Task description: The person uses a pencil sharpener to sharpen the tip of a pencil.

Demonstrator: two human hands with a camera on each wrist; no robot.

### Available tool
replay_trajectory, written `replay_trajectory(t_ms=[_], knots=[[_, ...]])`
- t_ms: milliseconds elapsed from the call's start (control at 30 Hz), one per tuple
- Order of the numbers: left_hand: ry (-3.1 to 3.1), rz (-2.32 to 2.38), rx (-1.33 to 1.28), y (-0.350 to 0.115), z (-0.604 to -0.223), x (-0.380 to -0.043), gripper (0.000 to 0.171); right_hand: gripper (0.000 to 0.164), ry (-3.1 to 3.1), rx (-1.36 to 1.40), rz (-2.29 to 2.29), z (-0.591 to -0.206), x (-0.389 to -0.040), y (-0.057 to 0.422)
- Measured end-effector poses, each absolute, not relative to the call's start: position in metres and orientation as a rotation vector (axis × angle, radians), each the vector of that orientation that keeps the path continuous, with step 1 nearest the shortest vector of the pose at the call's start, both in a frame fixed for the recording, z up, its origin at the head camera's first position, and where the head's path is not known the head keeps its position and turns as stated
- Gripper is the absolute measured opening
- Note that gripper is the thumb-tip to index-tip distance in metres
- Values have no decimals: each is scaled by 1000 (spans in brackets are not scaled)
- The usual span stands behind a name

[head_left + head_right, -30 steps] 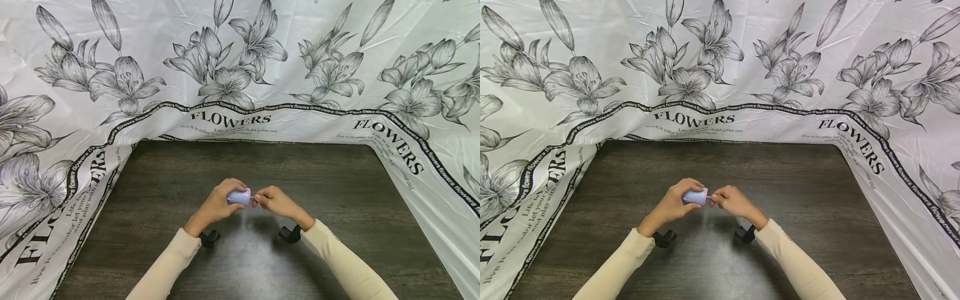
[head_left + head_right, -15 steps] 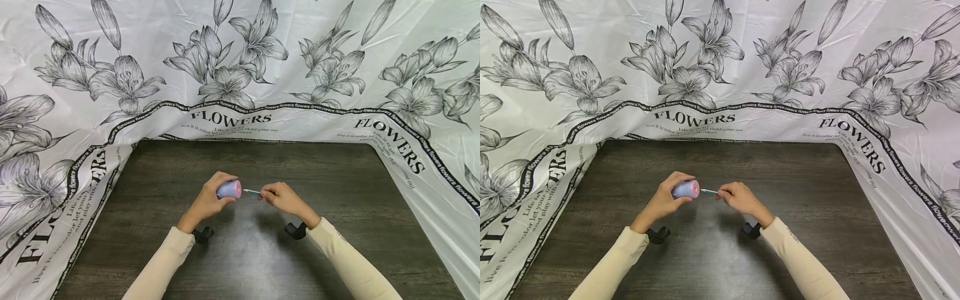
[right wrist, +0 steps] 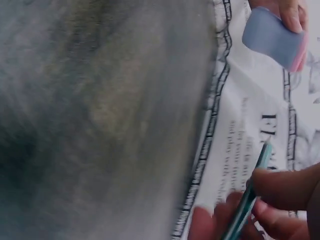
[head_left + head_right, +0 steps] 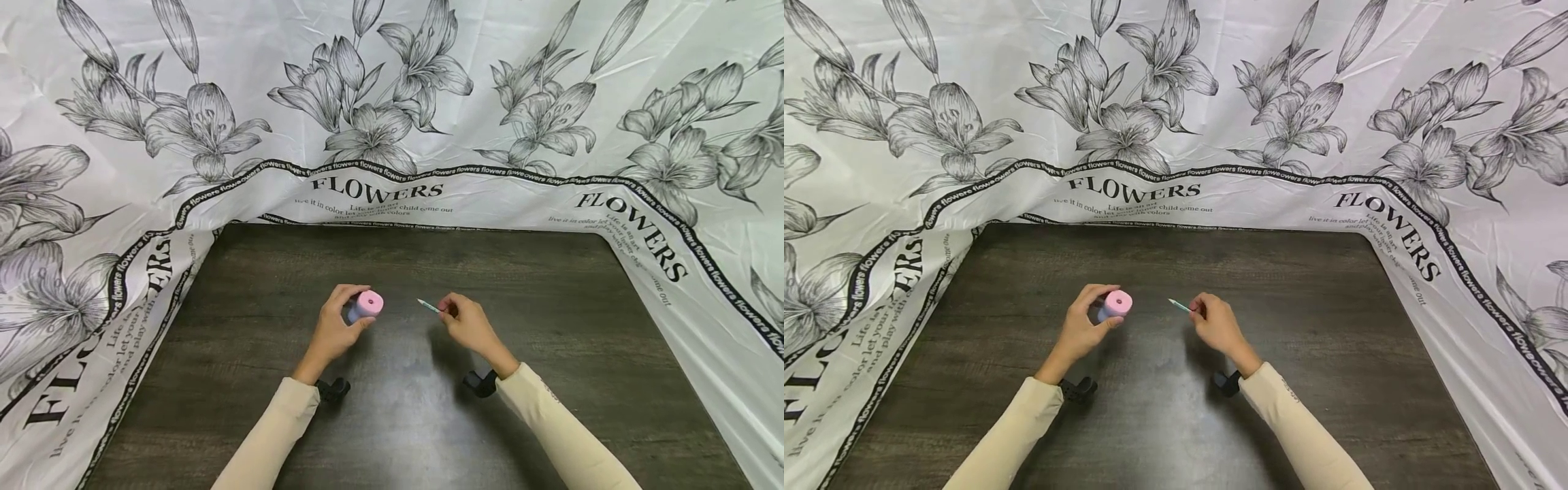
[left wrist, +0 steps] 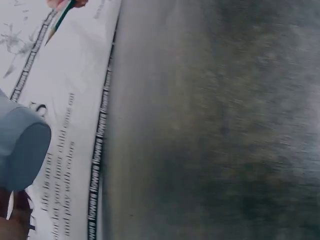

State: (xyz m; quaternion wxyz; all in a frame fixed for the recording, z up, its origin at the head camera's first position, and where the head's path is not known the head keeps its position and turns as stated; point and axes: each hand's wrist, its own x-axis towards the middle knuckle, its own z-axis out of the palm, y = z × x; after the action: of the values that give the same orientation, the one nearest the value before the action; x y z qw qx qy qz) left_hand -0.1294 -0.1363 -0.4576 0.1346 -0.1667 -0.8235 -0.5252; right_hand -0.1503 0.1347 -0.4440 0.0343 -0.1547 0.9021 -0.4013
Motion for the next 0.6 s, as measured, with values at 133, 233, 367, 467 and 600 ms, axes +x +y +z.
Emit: replay_trajectory(t_ms=[133, 233, 367, 467, 600], knots=[[-2437, -1509, -441, -136, -471, -131, 55, 6, 2852, -270, -1233, -457, -151, 136], [-2460, -1493, -429, -134, -479, -131, 54, 8, 2888, -133, -1175, -466, -152, 136], [-2507, -1409, -376, -133, -487, -132, 51, 10, 2937, 27, -1060, -476, -154, 136], [-2540, -1363, -327, -132, -490, -133, 50, 12, 2953, 109, -1022, -480, -156, 136], [-2570, -1356, -298, -131, -491, -135, 51, 11, 2960, 148, -1015, -484, -159, 138]])
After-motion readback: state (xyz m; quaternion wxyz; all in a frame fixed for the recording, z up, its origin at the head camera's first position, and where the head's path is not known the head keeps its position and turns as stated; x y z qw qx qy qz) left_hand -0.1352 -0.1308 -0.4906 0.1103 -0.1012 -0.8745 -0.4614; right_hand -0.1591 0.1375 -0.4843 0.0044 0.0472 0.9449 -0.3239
